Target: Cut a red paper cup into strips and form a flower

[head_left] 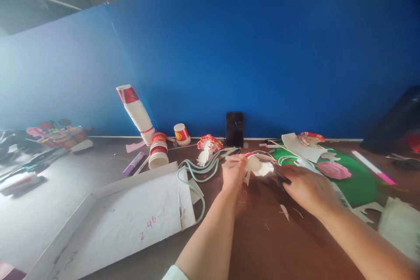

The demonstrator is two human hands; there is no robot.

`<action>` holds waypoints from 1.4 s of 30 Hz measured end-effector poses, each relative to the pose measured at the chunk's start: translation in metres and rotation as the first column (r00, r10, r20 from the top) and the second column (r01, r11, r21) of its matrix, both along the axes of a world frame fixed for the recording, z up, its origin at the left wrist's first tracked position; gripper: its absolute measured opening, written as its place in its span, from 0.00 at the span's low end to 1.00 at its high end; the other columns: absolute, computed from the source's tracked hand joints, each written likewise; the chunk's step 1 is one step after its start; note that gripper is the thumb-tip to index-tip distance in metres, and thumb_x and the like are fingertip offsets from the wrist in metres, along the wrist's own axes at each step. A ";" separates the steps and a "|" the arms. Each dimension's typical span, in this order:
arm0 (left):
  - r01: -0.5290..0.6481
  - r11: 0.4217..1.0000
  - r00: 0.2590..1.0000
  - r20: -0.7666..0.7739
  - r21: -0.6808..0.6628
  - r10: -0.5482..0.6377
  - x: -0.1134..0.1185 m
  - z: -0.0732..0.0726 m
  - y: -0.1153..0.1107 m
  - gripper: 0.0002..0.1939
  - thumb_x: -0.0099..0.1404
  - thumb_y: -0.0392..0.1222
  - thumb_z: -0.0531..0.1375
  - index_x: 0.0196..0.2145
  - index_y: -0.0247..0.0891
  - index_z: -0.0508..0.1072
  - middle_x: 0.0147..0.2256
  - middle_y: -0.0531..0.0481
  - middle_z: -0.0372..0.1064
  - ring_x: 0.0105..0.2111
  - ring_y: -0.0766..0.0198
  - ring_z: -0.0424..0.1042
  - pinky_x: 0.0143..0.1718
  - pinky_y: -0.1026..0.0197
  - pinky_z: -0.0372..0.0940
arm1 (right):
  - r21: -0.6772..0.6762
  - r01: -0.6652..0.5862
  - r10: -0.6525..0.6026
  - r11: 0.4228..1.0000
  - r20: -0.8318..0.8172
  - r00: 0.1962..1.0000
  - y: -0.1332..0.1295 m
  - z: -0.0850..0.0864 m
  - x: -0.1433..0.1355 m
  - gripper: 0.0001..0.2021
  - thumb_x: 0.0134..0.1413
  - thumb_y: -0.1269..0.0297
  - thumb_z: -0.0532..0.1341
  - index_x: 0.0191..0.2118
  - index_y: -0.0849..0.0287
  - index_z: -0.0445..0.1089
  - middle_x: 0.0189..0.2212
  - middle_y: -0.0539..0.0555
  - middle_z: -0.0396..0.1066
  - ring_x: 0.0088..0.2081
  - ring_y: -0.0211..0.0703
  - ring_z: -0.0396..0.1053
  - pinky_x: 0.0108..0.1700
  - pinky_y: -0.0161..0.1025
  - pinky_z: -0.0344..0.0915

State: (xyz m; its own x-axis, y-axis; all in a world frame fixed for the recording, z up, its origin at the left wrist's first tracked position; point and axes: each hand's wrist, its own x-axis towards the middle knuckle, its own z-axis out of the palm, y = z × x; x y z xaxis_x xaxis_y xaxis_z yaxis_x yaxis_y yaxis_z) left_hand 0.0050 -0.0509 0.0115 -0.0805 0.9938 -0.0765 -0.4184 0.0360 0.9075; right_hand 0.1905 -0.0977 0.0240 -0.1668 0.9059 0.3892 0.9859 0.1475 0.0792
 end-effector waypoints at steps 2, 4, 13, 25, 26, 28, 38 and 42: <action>-0.004 1.000 1.000 -0.017 0.024 0.005 -0.001 0.001 0.000 0.20 0.47 0.50 0.69 0.33 0.32 0.75 0.27 0.46 0.72 0.23 0.65 0.70 0.24 0.64 0.65 | 0.035 -0.014 0.014 0.999 0.023 1.000 0.000 -0.003 0.001 0.18 0.55 0.65 0.55 0.50 0.41 0.71 0.41 0.49 0.76 0.38 0.48 0.74 0.26 0.37 0.61; -0.008 0.999 0.999 -0.041 0.045 0.009 -0.001 0.002 -0.001 0.20 0.49 0.50 0.68 0.34 0.31 0.75 0.27 0.45 0.73 0.24 0.64 0.71 0.25 0.64 0.65 | 0.063 -0.018 0.015 0.998 0.040 0.999 0.000 -0.005 0.002 0.19 0.55 0.66 0.56 0.50 0.42 0.72 0.41 0.50 0.76 0.38 0.48 0.74 0.25 0.37 0.61; -0.031 0.996 0.995 -0.093 0.079 0.038 -0.004 0.001 0.001 0.18 0.50 0.48 0.68 0.33 0.31 0.77 0.31 0.43 0.74 0.28 0.63 0.72 0.27 0.66 0.64 | 0.183 -0.101 0.093 0.978 0.050 0.994 0.006 -0.016 0.011 0.17 0.52 0.69 0.58 0.47 0.46 0.74 0.38 0.48 0.76 0.36 0.44 0.74 0.27 0.35 0.64; 0.073 0.995 0.992 -0.105 0.066 -0.066 -0.007 -0.003 0.001 0.18 0.48 0.48 0.69 0.32 0.31 0.76 0.30 0.44 0.73 0.28 0.64 0.70 0.30 0.64 0.64 | 0.217 -0.129 0.126 0.968 0.027 0.992 0.008 -0.022 0.017 0.19 0.53 0.67 0.58 0.51 0.46 0.71 0.39 0.48 0.76 0.40 0.45 0.74 0.31 0.37 0.66; 0.077 0.994 0.991 -0.111 0.071 -0.069 -0.008 -0.003 0.002 0.18 0.48 0.48 0.69 0.32 0.31 0.76 0.30 0.44 0.73 0.28 0.64 0.70 0.30 0.64 0.64 | 0.222 -0.132 0.129 0.966 0.029 0.991 0.008 -0.023 0.017 0.19 0.53 0.67 0.58 0.50 0.46 0.72 0.39 0.48 0.76 0.39 0.45 0.74 0.31 0.37 0.66; 0.085 0.993 0.989 -0.127 0.077 -0.075 -0.010 -0.001 0.003 0.17 0.49 0.47 0.69 0.31 0.31 0.76 0.30 0.45 0.73 0.28 0.64 0.70 0.30 0.64 0.64 | 0.240 -0.141 0.136 0.960 0.037 0.990 0.009 -0.023 0.017 0.19 0.53 0.67 0.58 0.50 0.46 0.72 0.39 0.48 0.76 0.39 0.46 0.74 0.30 0.37 0.66; 0.086 0.996 0.965 -0.251 0.020 -0.078 -0.015 0.008 0.001 0.12 0.53 0.45 0.66 0.30 0.32 0.75 0.22 0.50 0.69 0.19 0.69 0.64 0.21 0.67 0.59 | 0.224 -0.142 0.140 0.964 0.025 0.990 0.008 -0.021 0.015 0.16 0.53 0.65 0.57 0.48 0.46 0.73 0.39 0.48 0.76 0.36 0.45 0.75 0.27 0.37 0.66; 0.089 0.996 0.950 -0.300 -0.002 -0.085 -0.019 0.009 0.002 0.13 0.53 0.46 0.65 0.31 0.32 0.77 0.24 0.47 0.71 0.20 0.66 0.67 0.21 0.66 0.60 | 0.198 -0.154 0.153 0.968 0.023 0.988 0.009 -0.025 0.018 0.16 0.54 0.66 0.56 0.46 0.47 0.74 0.40 0.49 0.76 0.37 0.44 0.75 0.28 0.37 0.67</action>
State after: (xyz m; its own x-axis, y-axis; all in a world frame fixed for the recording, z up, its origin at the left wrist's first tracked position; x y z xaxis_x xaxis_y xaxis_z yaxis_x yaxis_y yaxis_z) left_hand -0.0142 -0.0486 0.0208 -0.0111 0.9986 -0.0510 -0.1232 0.0493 0.9912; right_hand 0.2083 -0.0882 -0.0011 -0.3012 0.7738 0.5571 0.9520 0.2775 0.1293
